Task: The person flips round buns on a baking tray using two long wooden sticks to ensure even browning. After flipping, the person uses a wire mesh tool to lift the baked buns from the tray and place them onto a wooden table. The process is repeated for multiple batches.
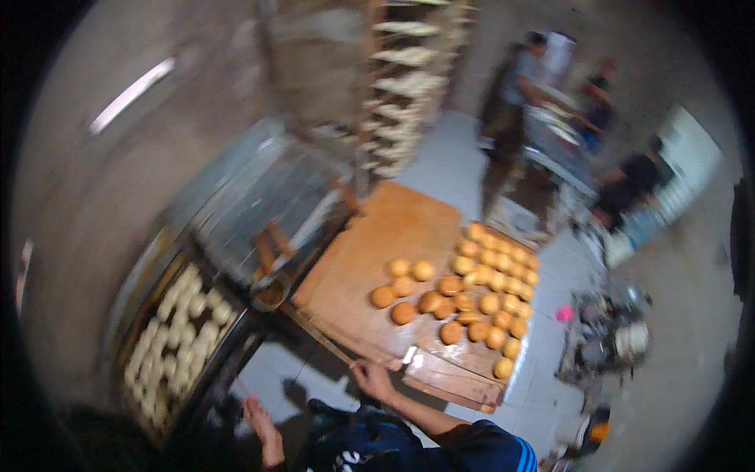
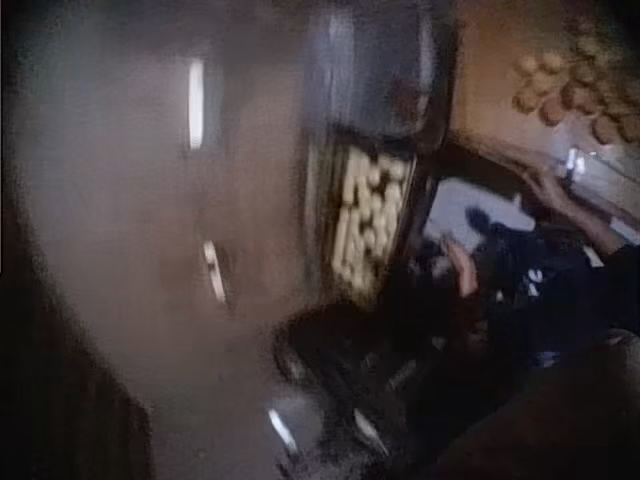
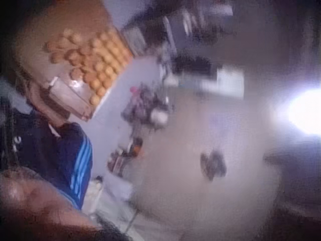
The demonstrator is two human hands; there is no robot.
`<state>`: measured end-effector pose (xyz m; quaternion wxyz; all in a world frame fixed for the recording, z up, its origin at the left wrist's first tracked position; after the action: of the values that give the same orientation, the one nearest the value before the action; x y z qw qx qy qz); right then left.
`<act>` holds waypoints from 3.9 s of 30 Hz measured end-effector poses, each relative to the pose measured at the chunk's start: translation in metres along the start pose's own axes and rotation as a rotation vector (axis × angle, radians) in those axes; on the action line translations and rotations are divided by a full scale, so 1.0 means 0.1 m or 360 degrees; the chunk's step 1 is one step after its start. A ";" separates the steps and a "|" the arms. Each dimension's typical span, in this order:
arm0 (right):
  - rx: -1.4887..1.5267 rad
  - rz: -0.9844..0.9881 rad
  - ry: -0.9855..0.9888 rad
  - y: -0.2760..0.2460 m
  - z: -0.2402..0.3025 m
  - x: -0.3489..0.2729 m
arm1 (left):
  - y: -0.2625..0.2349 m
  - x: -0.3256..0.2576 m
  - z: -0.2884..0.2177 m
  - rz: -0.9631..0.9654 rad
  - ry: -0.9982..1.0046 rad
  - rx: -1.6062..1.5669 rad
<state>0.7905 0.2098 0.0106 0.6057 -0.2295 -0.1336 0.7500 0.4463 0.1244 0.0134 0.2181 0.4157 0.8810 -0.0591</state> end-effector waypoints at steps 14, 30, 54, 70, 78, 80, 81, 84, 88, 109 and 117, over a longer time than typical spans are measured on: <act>-0.0002 0.0729 -0.0918 2.28 1.97 0.90 | -2.52 -0.06 -0.35 -0.0893 0.0741 -0.0099; -0.1531 0.1121 -0.0978 7.11 4.67 2.31 | -4.84 1.38 -1.04 -0.1296 0.0414 0.0314; -0.0785 0.1049 -0.0850 5.86 3.82 1.61 | -5.30 2.30 -1.53 -0.1064 0.0352 0.0606; -0.0875 0.0889 -0.1025 6.14 4.21 1.71 | -5.52 2.38 -1.67 -0.1042 0.0382 0.0812; -0.1191 0.0809 -0.0966 6.46 4.35 2.02 | -5.33 2.40 -1.53 -0.1002 0.0271 0.0695; -0.1149 0.0901 -0.0976 6.47 4.53 1.92 | -5.36 2.38 -1.54 -0.1002 0.0175 0.0615; -0.1128 0.0948 -0.0983 6.48 4.61 1.87 | -5.39 2.37 -1.55 -0.1006 0.0224 0.0689; -0.1176 0.0896 -0.1053 6.42 4.57 1.79 | -5.52 2.42 -1.54 -0.0990 0.0418 0.0914; -0.1294 0.0950 -0.1033 6.53 4.47 1.86 | -5.77 2.60 -1.59 -0.0966 0.0427 0.1009; -0.1075 0.1023 -0.0851 5.96 4.01 1.82 | -5.55 2.46 -1.78 -0.1035 0.0344 0.0766; -0.0825 0.0992 -0.0928 5.75 3.96 1.72 | -5.47 2.38 -1.67 -0.1091 0.0382 0.0763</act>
<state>0.0751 0.2749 0.0441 0.2132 -0.1825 -0.4044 0.8705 -0.1573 -0.0139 0.0179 -0.0207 0.1419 0.9485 -0.2823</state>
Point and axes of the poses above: each hand's wrist, its own x-axis towards the middle knuckle, its own y-axis out of the palm, z = x × y, the point moved 2 cm from there along x, towards the middle knuckle, and after that the axes turned 8 degrees about z, right-handed, at the moved point
